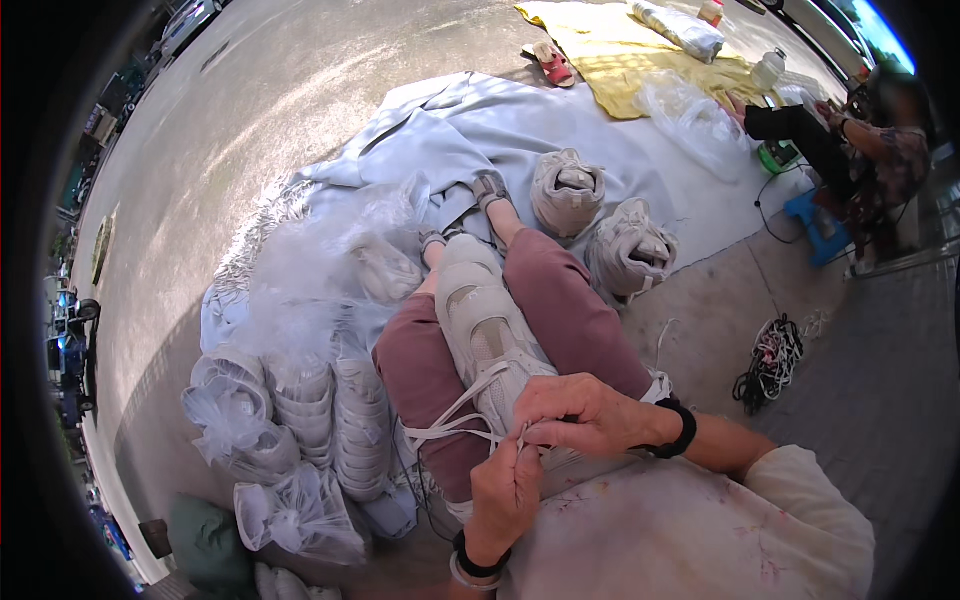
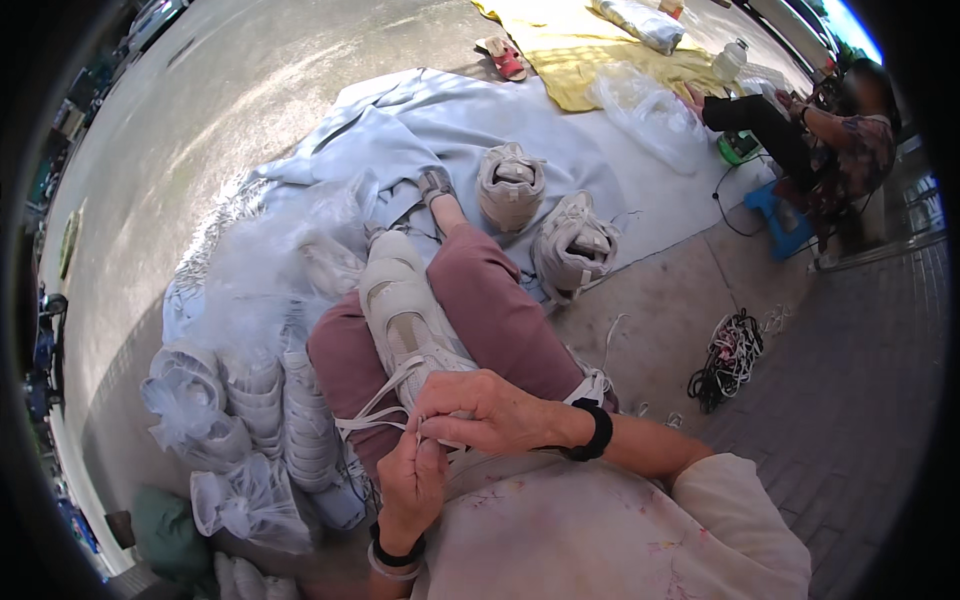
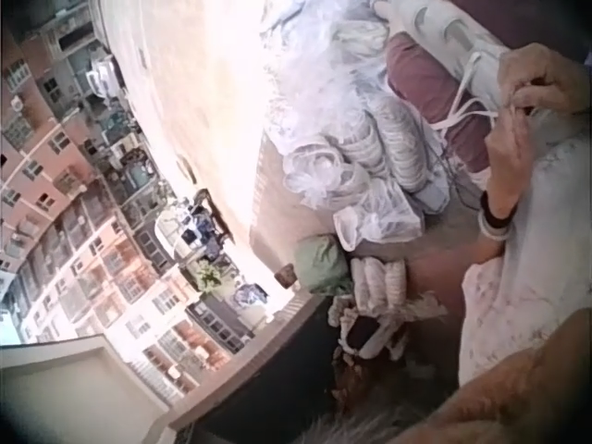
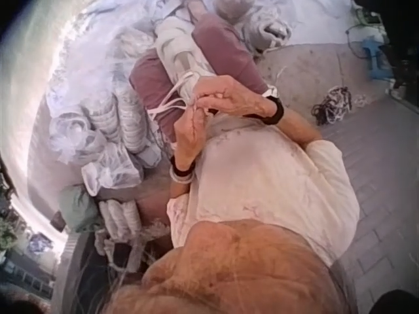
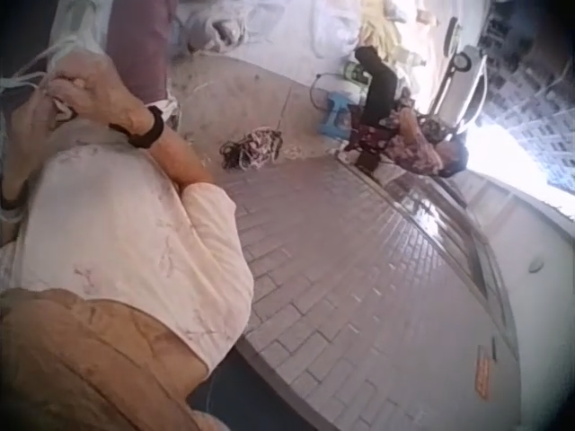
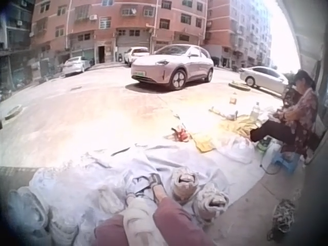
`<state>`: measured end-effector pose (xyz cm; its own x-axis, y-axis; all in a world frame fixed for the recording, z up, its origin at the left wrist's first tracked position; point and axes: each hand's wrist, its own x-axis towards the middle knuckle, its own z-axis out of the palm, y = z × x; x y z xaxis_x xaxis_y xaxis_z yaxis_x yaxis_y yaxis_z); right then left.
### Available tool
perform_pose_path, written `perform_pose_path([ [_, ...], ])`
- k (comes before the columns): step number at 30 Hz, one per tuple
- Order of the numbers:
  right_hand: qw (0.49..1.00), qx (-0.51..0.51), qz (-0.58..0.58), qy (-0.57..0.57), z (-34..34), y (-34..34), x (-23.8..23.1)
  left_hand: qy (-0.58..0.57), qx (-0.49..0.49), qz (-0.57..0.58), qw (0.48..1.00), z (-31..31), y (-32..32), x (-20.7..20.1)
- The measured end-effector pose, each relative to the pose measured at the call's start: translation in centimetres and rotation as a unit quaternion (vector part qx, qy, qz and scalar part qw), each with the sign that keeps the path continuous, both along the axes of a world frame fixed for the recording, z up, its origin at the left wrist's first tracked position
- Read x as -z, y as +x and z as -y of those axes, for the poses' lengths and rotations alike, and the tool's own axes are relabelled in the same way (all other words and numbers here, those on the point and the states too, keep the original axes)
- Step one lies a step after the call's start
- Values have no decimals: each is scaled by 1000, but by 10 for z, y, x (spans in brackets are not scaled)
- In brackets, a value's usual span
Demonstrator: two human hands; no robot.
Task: The recorder is sitting outside and lacing up white shoes that are resting on their lap.
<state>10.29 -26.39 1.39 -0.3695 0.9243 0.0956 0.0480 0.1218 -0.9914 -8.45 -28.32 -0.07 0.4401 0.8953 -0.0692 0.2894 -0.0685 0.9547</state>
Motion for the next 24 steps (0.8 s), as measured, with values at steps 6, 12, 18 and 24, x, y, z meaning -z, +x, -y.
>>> perform_pose_path([
  [6, 997, 75, -23, -22, 1, 15, -7, 299, -85, -67, 948, -23, -3, -8],
  [12, 872, 255, -418, -20, 21, 118, -71, 53, -291, 292, 910, -18, -105, -24],
  [18, 785, 302, -502, 201, 141, 315, -116, 261, -497, 201, 803, -12, -224, -70],
  [24, 780, 554, -286, 61, 71, 218, -60, 138, -537, 137, 821, -19, -189, -64],
])
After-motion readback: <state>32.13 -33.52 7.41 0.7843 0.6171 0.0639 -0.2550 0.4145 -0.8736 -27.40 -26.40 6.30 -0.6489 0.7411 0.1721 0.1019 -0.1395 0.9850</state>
